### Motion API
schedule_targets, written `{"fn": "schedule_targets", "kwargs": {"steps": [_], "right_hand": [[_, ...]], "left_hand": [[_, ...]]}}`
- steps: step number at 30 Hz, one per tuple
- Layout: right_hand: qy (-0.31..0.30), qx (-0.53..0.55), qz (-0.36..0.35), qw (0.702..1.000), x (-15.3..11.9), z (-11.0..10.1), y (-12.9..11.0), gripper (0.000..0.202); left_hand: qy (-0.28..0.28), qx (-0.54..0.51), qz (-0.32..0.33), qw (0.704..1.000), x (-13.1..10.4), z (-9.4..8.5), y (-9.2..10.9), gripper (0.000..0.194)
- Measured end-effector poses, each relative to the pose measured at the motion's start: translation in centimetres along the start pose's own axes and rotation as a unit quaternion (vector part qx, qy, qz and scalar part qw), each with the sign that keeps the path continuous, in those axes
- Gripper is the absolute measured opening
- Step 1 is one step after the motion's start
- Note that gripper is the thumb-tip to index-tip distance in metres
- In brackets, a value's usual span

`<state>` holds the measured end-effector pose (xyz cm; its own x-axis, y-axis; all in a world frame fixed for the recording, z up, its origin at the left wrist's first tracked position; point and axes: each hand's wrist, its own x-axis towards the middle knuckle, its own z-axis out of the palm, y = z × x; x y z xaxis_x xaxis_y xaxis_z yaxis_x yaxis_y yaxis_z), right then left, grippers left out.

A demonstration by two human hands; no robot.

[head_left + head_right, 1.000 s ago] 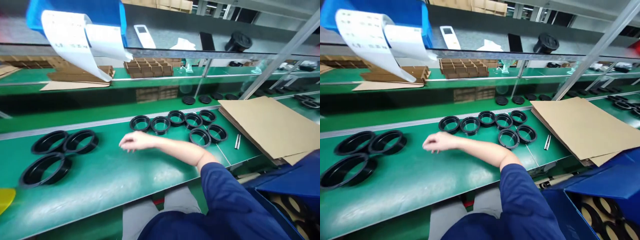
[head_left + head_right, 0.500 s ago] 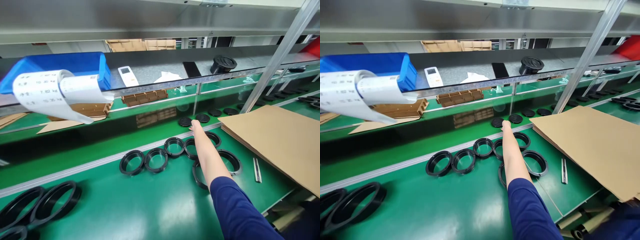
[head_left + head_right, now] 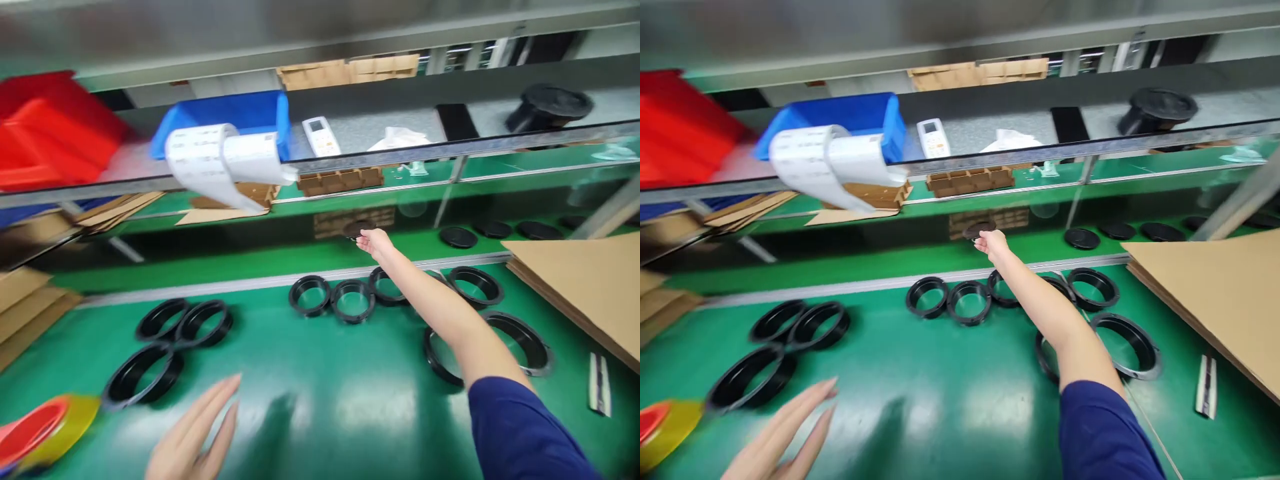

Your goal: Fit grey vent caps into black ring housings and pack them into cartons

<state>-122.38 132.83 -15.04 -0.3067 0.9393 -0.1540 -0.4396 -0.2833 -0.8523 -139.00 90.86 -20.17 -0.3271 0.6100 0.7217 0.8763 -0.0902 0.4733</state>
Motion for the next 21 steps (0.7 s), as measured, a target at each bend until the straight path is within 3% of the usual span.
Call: {"fn": "schedule_targets", "kwargs": {"steps": [1,3,4,6,8,11,13,15,16,18,20,21], "right_hand": [[-0.058,-0.006,0.005,0.998,-2.7,1.5,1.1,0.020],[-0.186,-0.010,0.020,0.982,-8.5,3.7,4.0,0.025],[-0.254,-0.007,0.033,0.967,-11.4,4.3,5.7,0.027],[-0.377,0.006,0.074,0.923,-17.0,4.7,9.2,0.030],[-0.458,0.015,0.124,0.880,-21.4,4.5,12.6,0.036],[-0.509,-0.027,0.154,0.846,-25.3,3.9,16.7,0.053],[-0.485,-0.104,0.074,0.865,-26.0,3.4,18.1,0.054],[-0.404,-0.192,-0.117,0.887,-25.8,2.9,18.5,0.052],[-0.361,-0.231,-0.230,0.874,-25.5,2.7,18.4,0.049],[-0.320,-0.295,-0.406,0.803,-25.0,2.4,18.1,0.046],[-0.328,-0.343,-0.490,0.731,-24.7,2.2,18.1,0.047],[-0.332,-0.361,-0.508,0.708,-24.7,2.1,18.2,0.048]], "left_hand": [[0.011,-0.021,-0.038,0.999,-0.2,0.5,0.1,0.041],[0.016,-0.169,-0.137,0.976,0.1,1.8,0.6,0.057],[0.010,-0.283,-0.185,0.941,0.6,2.4,0.8,0.068],[-0.007,-0.498,-0.242,0.832,1.5,3.2,1.1,0.084],[-0.020,-0.611,-0.269,0.744,1.6,3.4,1.2,0.088],[-0.044,-0.675,-0.301,0.672,0.3,2.6,1.1,0.085],[-0.017,-0.690,-0.310,0.654,-1.0,1.7,0.9,0.069],[0.019,-0.696,-0.313,0.646,-2.1,0.8,0.8,0.055],[0.018,-0.697,-0.317,0.642,-2.5,0.5,0.8,0.054],[-0.010,-0.701,-0.329,0.633,-3.2,0.3,0.9,0.059],[-0.027,-0.700,-0.336,0.630,-3.8,0.5,1.2,0.063],[-0.028,-0.699,-0.338,0.629,-4.0,0.7,1.3,0.064]]}}
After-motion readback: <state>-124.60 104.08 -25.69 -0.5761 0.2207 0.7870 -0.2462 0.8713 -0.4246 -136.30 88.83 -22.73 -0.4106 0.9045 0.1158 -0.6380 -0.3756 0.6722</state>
